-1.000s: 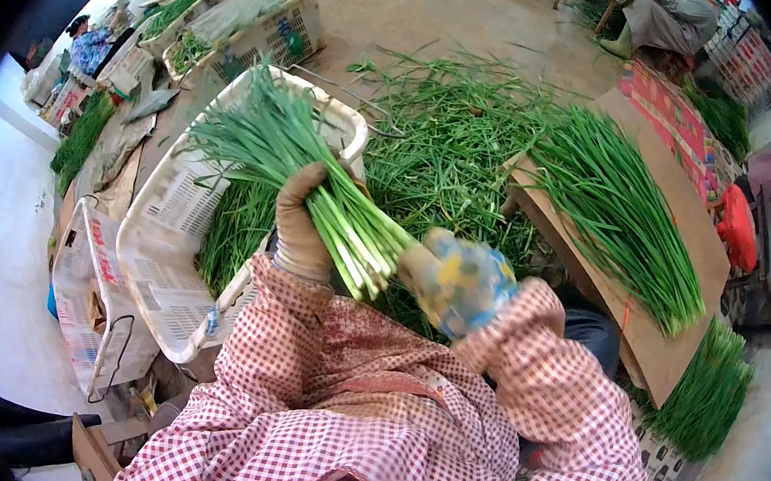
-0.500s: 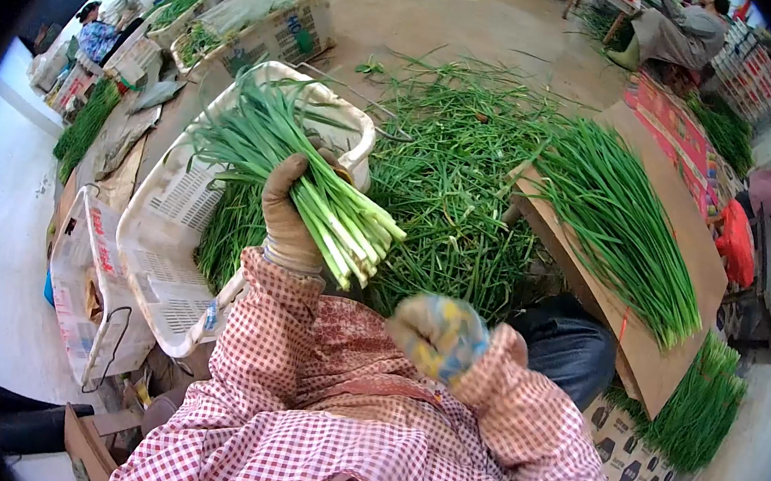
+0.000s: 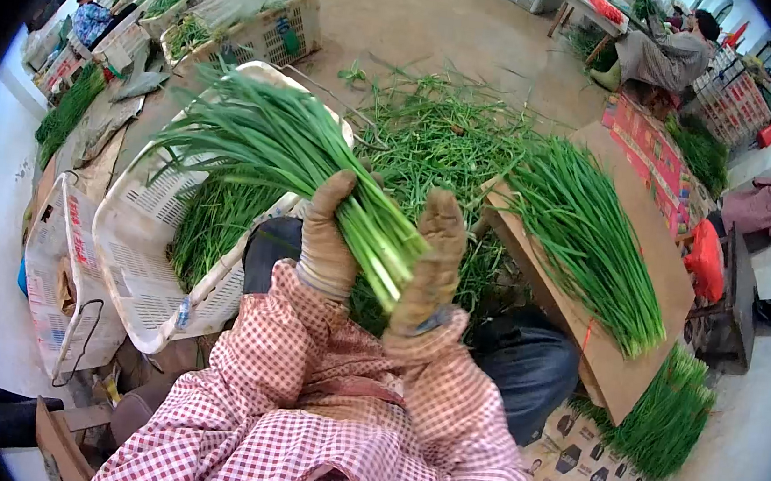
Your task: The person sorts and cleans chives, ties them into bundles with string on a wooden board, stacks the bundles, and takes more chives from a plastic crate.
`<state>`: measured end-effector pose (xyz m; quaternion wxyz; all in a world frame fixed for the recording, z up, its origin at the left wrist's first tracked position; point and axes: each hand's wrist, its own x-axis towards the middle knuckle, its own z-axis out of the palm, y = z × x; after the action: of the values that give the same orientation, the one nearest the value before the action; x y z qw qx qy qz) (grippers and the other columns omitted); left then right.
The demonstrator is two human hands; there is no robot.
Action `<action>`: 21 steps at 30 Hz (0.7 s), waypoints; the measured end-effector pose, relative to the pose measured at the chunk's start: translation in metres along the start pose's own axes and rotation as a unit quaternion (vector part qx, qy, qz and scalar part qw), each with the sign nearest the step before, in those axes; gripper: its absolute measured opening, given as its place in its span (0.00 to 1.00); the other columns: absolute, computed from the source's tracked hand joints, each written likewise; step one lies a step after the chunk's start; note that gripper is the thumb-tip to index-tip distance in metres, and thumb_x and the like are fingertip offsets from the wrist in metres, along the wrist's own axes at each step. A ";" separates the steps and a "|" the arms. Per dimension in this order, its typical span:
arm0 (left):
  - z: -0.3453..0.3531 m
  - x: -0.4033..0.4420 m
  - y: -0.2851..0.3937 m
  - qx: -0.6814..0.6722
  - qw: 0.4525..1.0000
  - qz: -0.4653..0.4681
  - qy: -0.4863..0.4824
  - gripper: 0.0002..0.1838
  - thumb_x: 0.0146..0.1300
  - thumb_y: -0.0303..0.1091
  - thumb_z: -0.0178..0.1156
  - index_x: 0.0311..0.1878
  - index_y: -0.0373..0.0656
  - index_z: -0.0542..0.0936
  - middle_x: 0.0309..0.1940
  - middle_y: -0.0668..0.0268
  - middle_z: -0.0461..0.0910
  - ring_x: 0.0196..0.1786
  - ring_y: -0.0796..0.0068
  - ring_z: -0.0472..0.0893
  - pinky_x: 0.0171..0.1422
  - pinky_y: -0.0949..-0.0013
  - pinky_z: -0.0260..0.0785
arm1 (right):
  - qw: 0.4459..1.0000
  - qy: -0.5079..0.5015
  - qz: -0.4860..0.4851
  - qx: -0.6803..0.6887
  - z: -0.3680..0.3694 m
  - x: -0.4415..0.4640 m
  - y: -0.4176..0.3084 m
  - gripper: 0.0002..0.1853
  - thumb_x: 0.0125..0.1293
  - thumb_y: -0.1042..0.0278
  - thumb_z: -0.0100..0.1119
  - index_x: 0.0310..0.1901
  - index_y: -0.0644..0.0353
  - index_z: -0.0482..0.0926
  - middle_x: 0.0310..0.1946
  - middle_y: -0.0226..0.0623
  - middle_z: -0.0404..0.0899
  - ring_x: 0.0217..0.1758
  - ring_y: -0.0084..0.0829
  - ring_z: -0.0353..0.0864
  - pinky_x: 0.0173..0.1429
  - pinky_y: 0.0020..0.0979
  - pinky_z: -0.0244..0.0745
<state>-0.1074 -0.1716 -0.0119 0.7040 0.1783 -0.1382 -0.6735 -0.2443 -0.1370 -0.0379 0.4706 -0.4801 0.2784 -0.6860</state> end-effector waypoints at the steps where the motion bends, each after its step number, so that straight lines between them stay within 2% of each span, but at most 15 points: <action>1: -0.004 0.003 -0.001 -0.035 0.999 -0.033 -0.007 0.15 0.59 0.37 0.68 0.47 0.41 0.80 0.38 0.63 0.83 0.42 0.67 0.82 0.49 0.60 0.79 | 1.000 0.005 -0.018 0.008 0.018 0.003 0.004 0.44 0.67 0.36 0.54 0.73 0.64 0.56 0.71 0.43 0.62 0.74 0.36 0.62 0.77 0.39 0.57; 2: -0.003 0.002 0.002 -0.064 0.997 -0.040 -0.005 0.15 0.59 0.36 0.68 0.46 0.40 0.80 0.37 0.63 0.83 0.41 0.67 0.83 0.49 0.60 0.79 | 0.999 0.010 -0.032 0.016 0.026 0.004 0.006 0.47 0.66 0.33 0.56 0.73 0.64 0.56 0.70 0.42 0.62 0.74 0.36 0.61 0.78 0.37 0.54; 4: -0.010 0.001 0.001 -0.056 0.998 -0.040 0.011 0.16 0.58 0.36 0.68 0.47 0.39 0.80 0.37 0.63 0.83 0.41 0.67 0.83 0.49 0.60 0.80 | 1.000 0.011 -0.014 -0.003 0.004 0.013 -0.002 0.51 0.59 0.28 0.59 0.72 0.61 0.58 0.69 0.38 0.64 0.73 0.34 0.63 0.77 0.38 0.56; 6: -0.011 -0.005 -0.001 -0.039 0.998 -0.041 0.035 0.18 0.57 0.35 0.68 0.49 0.38 0.79 0.38 0.62 0.83 0.41 0.67 0.83 0.48 0.60 0.81 | 0.977 0.035 0.143 -0.151 -0.016 0.032 -0.031 0.56 0.50 0.23 0.64 0.72 0.57 0.60 0.66 0.34 0.67 0.70 0.35 0.67 0.75 0.39 0.58; 7: -0.013 -0.006 -0.004 -0.046 0.997 -0.040 0.038 0.18 0.57 0.35 0.68 0.49 0.38 0.79 0.38 0.62 0.83 0.41 0.67 0.83 0.48 0.60 0.81 | 0.981 -0.078 0.121 -0.131 -0.031 0.042 -0.040 0.59 0.47 0.24 0.68 0.73 0.58 0.59 0.64 0.36 0.69 0.69 0.35 0.68 0.73 0.39 0.61; 9: -0.015 -0.004 -0.014 -0.023 0.998 -0.065 0.000 0.20 0.58 0.35 0.67 0.52 0.36 0.79 0.41 0.60 0.84 0.43 0.65 0.84 0.51 0.59 0.81 | 0.906 -0.199 0.166 -0.335 -0.029 0.046 -0.070 0.61 0.45 0.31 0.74 0.74 0.61 0.56 0.64 0.42 0.70 0.69 0.38 0.69 0.71 0.37 0.64; 11: -0.014 0.001 -0.027 0.007 0.998 -0.060 -0.006 0.22 0.57 0.36 0.67 0.53 0.36 0.78 0.43 0.58 0.83 0.44 0.65 0.83 0.52 0.60 0.80 | 0.803 -0.303 0.208 -0.469 -0.013 0.050 -0.078 0.63 0.44 0.40 0.79 0.74 0.64 0.52 0.65 0.49 0.70 0.69 0.43 0.70 0.71 0.36 0.65; 12: -0.008 0.002 -0.029 0.028 0.998 -0.048 -0.009 0.22 0.57 0.34 0.67 0.53 0.36 0.78 0.42 0.59 0.83 0.43 0.65 0.83 0.52 0.61 0.79 | 0.776 -0.316 0.198 -0.509 -0.005 0.043 -0.073 0.64 0.42 0.49 0.81 0.75 0.65 0.48 0.65 0.54 0.69 0.69 0.46 0.70 0.72 0.35 0.64; 15: 0.000 0.008 -0.037 0.038 0.999 0.001 0.001 0.21 0.54 0.31 0.67 0.53 0.37 0.79 0.42 0.61 0.83 0.43 0.66 0.83 0.53 0.62 0.77 | 0.820 -0.255 0.152 -0.489 -0.013 0.028 -0.034 0.58 0.47 0.64 0.77 0.75 0.64 0.47 0.63 0.51 0.72 0.66 0.43 0.73 0.68 0.36 0.69; 16: -0.007 0.012 -0.041 0.030 0.999 -0.039 -0.023 0.21 0.53 0.31 0.67 0.52 0.38 0.79 0.42 0.62 0.83 0.43 0.66 0.83 0.53 0.62 0.77 | 0.818 -0.264 0.149 -0.490 -0.022 0.028 -0.021 0.58 0.47 0.64 0.77 0.75 0.64 0.47 0.63 0.51 0.72 0.66 0.43 0.73 0.68 0.36 0.69; 18: -0.013 0.017 -0.041 -0.015 0.991 -0.132 -0.031 0.20 0.51 0.31 0.69 0.49 0.38 0.81 0.43 0.63 0.84 0.43 0.66 0.83 0.52 0.61 0.77 | 0.847 -0.208 0.115 -0.476 -0.032 0.029 -0.004 0.49 0.53 0.73 0.71 0.73 0.62 0.51 0.60 0.45 0.74 0.63 0.40 0.76 0.65 0.34 0.71; 21: 0.001 0.022 -0.032 -0.041 0.991 -0.118 -0.050 0.18 0.52 0.31 0.69 0.47 0.38 0.82 0.42 0.63 0.84 0.43 0.65 0.83 0.55 0.60 0.76 | 0.825 -0.221 0.060 -0.517 -0.037 0.046 -0.005 0.44 0.55 0.77 0.66 0.72 0.60 0.54 0.59 0.40 0.74 0.62 0.36 0.76 0.64 0.32 0.72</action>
<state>-0.1356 -0.1950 -0.0265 0.6182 0.1307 -0.1234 -0.7652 -0.2848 -0.1796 -0.0301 0.2426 -0.7743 0.5089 -0.2874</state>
